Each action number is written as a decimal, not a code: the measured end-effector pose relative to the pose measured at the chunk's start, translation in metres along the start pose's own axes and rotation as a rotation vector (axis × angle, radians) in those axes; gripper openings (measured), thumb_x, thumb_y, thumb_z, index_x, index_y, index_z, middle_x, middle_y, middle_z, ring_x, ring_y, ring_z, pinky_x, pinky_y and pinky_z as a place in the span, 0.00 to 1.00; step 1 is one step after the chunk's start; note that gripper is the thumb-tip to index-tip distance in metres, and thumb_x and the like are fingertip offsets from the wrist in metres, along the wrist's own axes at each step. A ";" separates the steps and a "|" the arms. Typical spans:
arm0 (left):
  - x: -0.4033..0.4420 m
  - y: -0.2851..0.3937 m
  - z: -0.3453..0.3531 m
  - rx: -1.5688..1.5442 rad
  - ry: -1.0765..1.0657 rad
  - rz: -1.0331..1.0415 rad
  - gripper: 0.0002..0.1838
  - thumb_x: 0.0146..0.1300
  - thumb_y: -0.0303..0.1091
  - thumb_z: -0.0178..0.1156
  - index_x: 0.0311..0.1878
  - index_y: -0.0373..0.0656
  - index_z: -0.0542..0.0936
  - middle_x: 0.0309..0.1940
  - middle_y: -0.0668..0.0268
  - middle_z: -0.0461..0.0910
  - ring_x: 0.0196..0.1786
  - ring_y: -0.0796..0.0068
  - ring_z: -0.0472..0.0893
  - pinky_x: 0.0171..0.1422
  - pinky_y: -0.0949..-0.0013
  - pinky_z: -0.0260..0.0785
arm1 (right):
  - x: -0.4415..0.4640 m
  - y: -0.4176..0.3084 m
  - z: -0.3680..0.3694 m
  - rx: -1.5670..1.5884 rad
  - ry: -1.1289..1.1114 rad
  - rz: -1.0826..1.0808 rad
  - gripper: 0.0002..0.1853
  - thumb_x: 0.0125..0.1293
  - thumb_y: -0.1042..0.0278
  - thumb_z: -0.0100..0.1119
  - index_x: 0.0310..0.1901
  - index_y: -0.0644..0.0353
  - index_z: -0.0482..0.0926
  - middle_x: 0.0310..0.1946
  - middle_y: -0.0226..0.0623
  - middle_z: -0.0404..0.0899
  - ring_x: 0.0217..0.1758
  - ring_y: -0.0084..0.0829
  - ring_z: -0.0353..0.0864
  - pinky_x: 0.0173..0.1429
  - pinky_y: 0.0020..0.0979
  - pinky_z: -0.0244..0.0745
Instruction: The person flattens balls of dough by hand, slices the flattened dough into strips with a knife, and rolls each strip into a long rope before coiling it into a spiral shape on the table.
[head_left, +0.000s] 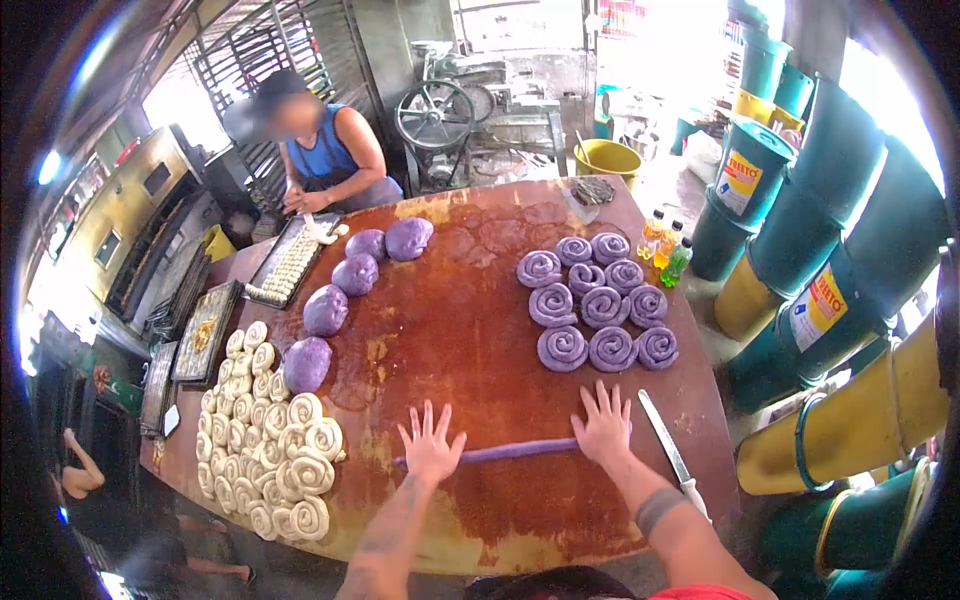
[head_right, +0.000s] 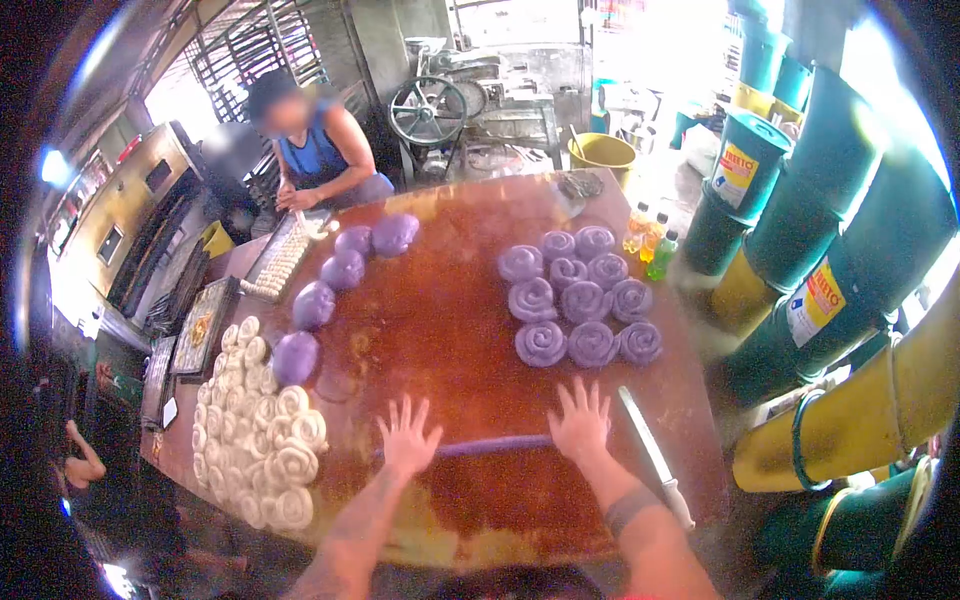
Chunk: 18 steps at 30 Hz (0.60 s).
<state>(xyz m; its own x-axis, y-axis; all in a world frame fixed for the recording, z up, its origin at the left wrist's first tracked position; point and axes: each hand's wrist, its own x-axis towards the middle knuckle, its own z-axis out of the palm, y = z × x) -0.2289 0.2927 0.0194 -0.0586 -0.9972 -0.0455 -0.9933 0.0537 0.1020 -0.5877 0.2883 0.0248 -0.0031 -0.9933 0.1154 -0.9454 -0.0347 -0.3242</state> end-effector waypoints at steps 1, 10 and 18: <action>-0.021 -0.002 0.001 0.003 -0.050 0.021 0.41 0.76 0.67 0.45 0.86 0.60 0.56 0.87 0.54 0.47 0.88 0.41 0.43 0.85 0.26 0.29 | -0.025 0.006 -0.001 0.014 0.017 -0.043 0.35 0.73 0.46 0.60 0.76 0.53 0.71 0.82 0.49 0.58 0.85 0.61 0.50 0.85 0.65 0.45; -0.214 0.002 0.025 -0.056 0.069 -0.049 0.39 0.67 0.62 0.61 0.80 0.64 0.69 0.82 0.49 0.58 0.83 0.33 0.55 0.77 0.12 0.34 | -0.190 0.024 -0.028 -0.084 -0.128 -0.051 0.42 0.67 0.48 0.65 0.78 0.61 0.65 0.81 0.58 0.55 0.86 0.66 0.46 0.85 0.69 0.39; -0.010 -0.048 0.001 -0.168 0.225 -0.310 0.35 0.77 0.61 0.51 0.81 0.55 0.67 0.85 0.52 0.53 0.86 0.45 0.52 0.87 0.31 0.30 | 0.011 0.040 -0.008 0.005 -0.003 0.057 0.37 0.72 0.45 0.59 0.76 0.58 0.70 0.81 0.57 0.58 0.85 0.59 0.54 0.87 0.56 0.47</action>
<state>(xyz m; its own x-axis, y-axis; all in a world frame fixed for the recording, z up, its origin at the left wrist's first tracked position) -0.1808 0.3002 0.0136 0.2822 -0.9522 0.1169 -0.9295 -0.2413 0.2790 -0.6277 0.2772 0.0210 -0.0553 -0.9941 0.0935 -0.9420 0.0209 -0.3350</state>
